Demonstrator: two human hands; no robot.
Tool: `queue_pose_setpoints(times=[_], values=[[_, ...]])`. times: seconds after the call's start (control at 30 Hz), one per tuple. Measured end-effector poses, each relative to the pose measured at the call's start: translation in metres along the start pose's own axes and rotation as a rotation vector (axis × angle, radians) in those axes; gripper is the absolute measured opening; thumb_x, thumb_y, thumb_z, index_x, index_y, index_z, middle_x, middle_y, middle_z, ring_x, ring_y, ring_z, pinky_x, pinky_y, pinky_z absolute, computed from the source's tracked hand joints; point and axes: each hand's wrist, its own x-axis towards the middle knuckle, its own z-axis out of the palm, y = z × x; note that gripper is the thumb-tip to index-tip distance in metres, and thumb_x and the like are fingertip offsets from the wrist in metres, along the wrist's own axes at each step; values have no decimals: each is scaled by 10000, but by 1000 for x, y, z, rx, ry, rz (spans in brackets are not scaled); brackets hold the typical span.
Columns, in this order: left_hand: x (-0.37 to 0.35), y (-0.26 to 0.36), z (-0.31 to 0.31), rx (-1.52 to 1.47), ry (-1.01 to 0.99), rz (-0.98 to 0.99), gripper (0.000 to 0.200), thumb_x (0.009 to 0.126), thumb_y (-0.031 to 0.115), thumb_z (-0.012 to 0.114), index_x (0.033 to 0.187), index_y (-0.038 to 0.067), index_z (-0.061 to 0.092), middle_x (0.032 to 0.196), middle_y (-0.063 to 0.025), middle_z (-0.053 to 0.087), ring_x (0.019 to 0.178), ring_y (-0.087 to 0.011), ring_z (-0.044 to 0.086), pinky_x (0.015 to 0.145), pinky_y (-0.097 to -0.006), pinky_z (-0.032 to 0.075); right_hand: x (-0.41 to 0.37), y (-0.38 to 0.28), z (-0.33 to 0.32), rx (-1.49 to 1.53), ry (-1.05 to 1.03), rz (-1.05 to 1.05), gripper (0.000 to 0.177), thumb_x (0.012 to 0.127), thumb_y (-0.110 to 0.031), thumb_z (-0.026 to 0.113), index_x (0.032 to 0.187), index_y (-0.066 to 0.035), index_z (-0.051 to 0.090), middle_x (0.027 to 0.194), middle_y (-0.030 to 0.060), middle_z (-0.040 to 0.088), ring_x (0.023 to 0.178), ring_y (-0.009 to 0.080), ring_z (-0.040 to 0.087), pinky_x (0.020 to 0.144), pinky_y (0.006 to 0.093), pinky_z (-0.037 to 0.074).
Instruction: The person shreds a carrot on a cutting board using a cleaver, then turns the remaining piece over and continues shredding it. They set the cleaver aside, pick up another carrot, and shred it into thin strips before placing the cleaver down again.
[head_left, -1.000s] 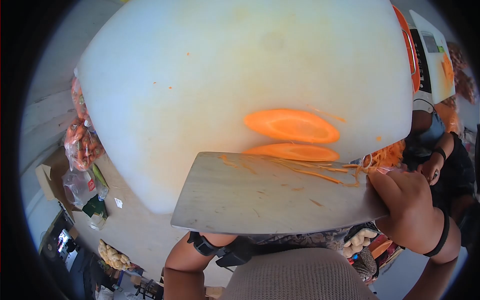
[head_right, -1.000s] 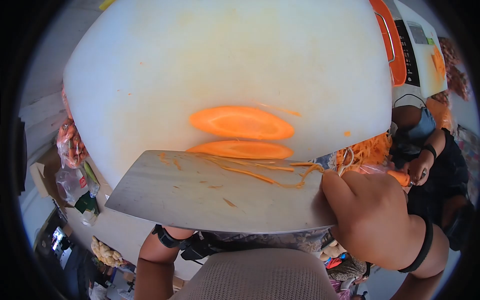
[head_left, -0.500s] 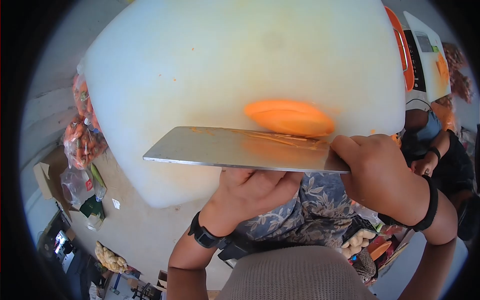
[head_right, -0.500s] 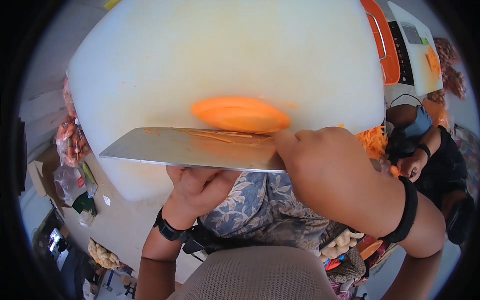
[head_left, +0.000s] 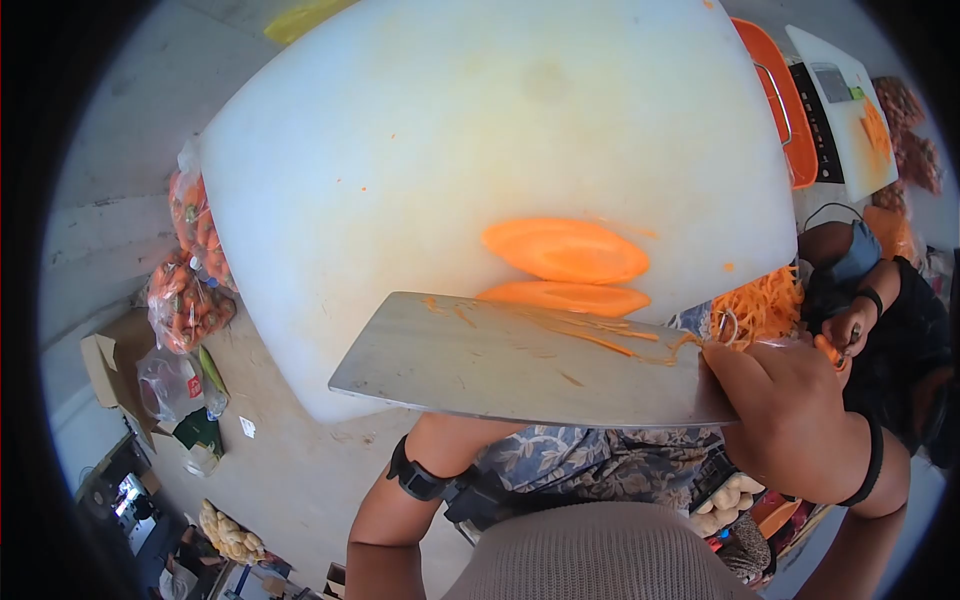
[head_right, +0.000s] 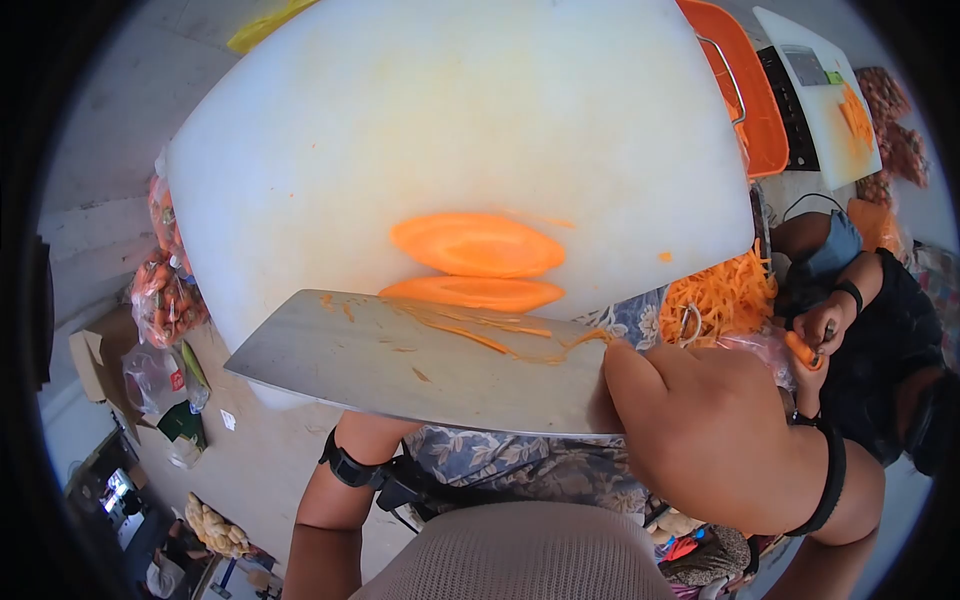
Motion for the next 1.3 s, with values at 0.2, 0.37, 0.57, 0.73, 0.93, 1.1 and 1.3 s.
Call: queue_pose_setpoints(times=[0.2,0.37,0.57,0.73,0.93,1.1,1.3], values=[[-10,-8,-3,9,-20,39,192,793,202,697,984,211,688,1128,45,625,1052,-193,597,942,-394,471,-6,7,0,-15,19,-24,366,628,-30,624,976,77,592,607,65,500,496,204,537,430,328,418],[-19,-11,-10,67,3,79,191,788,200,700,978,208,690,1125,44,624,1057,-193,593,940,-393,472,-2,10,0,-31,-14,-20,311,635,-37,629,930,51,587,612,70,502,495,212,541,433,334,423],[-24,-15,-21,112,8,120,190,782,199,704,971,204,692,1122,42,622,1062,-194,588,936,-391,473,7,13,-1,33,-95,36,201,640,-22,630,817,-5,538,599,73,480,477,234,528,429,358,416],[-21,-10,-25,178,3,216,190,777,198,707,966,201,694,1119,41,621,1067,-194,584,934,-390,474,13,13,1,63,-131,51,219,625,-19,635,818,-8,533,605,78,477,490,261,532,440,372,417],[0,5,-24,367,9,467,189,771,196,711,959,197,697,1116,40,619,1073,-194,579,930,-389,476,20,16,7,105,-139,76,193,650,-25,636,806,-21,522,613,85,487,498,278,538,455,378,426],[19,20,-14,528,83,622,188,766,195,714,953,193,699,1113,39,618,1078,-194,575,928,-388,477,32,13,18,74,-113,70,147,697,-52,638,800,-39,533,595,83,512,508,289,558,476,383,446],[36,28,-13,696,360,802,202,674,103,754,867,125,701,1001,28,592,1071,-197,495,819,-328,445,46,8,36,6,-45,91,79,700,-76,652,752,-42,604,644,123,615,610,296,641,559,393,511]])
